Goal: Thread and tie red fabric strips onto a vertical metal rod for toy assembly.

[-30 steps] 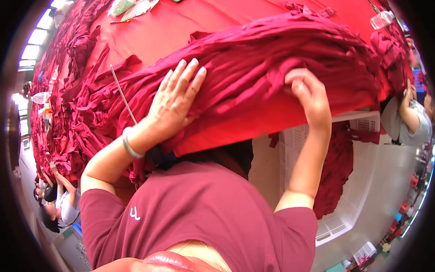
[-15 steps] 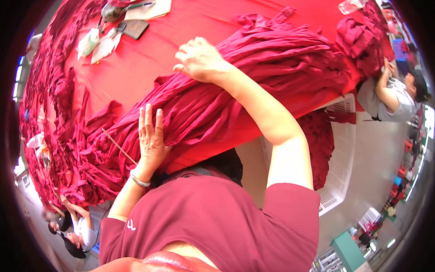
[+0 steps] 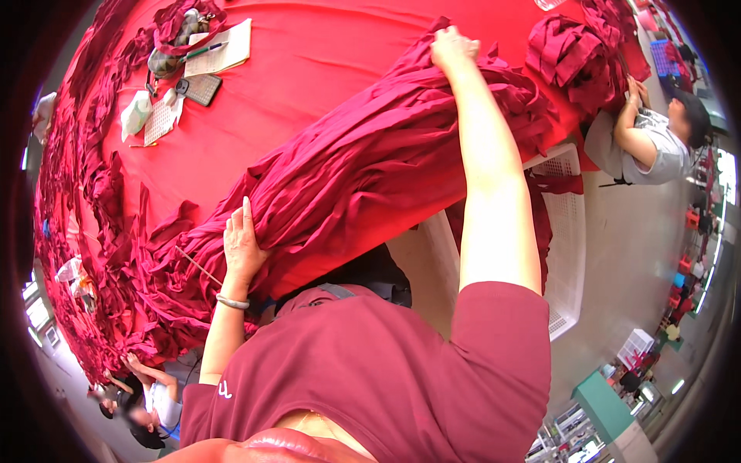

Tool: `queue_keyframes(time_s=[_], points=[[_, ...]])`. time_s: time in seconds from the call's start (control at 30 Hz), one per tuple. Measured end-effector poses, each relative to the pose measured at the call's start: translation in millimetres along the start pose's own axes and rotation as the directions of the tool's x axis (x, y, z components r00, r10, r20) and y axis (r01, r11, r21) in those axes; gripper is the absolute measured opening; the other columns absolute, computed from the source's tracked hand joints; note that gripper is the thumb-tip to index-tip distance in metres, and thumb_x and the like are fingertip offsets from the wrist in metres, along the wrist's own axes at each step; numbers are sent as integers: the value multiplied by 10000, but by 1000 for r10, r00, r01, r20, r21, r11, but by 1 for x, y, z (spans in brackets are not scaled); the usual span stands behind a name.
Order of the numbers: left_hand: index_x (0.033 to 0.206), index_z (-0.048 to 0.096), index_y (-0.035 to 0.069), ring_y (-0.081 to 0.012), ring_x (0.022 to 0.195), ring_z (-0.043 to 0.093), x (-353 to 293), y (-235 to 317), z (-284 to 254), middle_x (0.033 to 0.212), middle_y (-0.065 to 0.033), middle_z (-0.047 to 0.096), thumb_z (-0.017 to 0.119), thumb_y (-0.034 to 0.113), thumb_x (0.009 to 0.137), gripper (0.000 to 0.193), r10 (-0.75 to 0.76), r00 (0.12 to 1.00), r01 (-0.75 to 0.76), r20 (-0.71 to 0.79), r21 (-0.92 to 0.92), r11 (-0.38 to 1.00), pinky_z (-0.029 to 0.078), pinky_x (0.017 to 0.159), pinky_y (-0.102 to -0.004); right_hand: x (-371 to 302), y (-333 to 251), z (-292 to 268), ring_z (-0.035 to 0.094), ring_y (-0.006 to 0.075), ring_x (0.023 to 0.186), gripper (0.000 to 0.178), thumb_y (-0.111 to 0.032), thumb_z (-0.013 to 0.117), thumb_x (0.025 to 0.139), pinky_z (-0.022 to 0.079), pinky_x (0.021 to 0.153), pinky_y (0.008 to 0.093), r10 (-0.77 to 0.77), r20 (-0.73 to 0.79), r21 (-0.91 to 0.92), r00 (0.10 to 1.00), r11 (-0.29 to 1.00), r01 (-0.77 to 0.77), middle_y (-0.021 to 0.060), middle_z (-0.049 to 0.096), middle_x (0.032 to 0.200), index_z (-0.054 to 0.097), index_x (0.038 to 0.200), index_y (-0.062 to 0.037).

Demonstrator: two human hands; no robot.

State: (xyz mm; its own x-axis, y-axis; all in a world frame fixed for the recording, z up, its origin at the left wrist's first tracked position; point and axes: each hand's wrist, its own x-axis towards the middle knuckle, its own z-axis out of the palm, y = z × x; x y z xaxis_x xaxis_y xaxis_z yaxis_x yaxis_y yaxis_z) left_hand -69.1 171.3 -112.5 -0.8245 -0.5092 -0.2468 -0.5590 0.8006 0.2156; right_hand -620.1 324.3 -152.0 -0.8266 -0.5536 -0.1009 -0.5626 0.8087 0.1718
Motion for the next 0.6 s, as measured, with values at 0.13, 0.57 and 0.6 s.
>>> queue_keyframes(time_s=[0.13, 0.57, 0.6], points=[[1505, 260, 39, -347, 1149, 485, -3, 5, -7, 1311, -154, 463, 911, 224, 498, 1213, 6, 1000, -4, -18, 80, 997, 411, 957, -440, -15, 50, -16, 638, 316, 1038, 357, -393, 541, 930, 463, 919, 564, 185, -397, 192, 899, 974, -116, 105, 613, 1218, 628, 1156, -131], [1502, 238, 63, -401, 1447, 225, 1, -11, -1, 1543, -229, 253, 912, 215, 516, 1204, 185, 983, -185, 13, -15, 983, 227, 1162, -517, -150, 8, -27, 522, 285, 1153, 342, -250, 671, 844, 378, 1010, 466, 35, -703, 197, 710, 969, 147, 118, 593, 1203, 619, 1134, -77], [1502, 238, 63, -401, 1447, 225, 0, -13, 0, 1543, -229, 253, 912, 215, 516, 1204, 198, 980, -198, 27, -17, 980, 227, 1162, -517, -176, -14, -44, 551, 295, 1085, 251, -199, 642, 853, 403, 930, 462, 64, -727, 339, 684, 899, 276, 117, 616, 1132, 611, 1067, -72]])
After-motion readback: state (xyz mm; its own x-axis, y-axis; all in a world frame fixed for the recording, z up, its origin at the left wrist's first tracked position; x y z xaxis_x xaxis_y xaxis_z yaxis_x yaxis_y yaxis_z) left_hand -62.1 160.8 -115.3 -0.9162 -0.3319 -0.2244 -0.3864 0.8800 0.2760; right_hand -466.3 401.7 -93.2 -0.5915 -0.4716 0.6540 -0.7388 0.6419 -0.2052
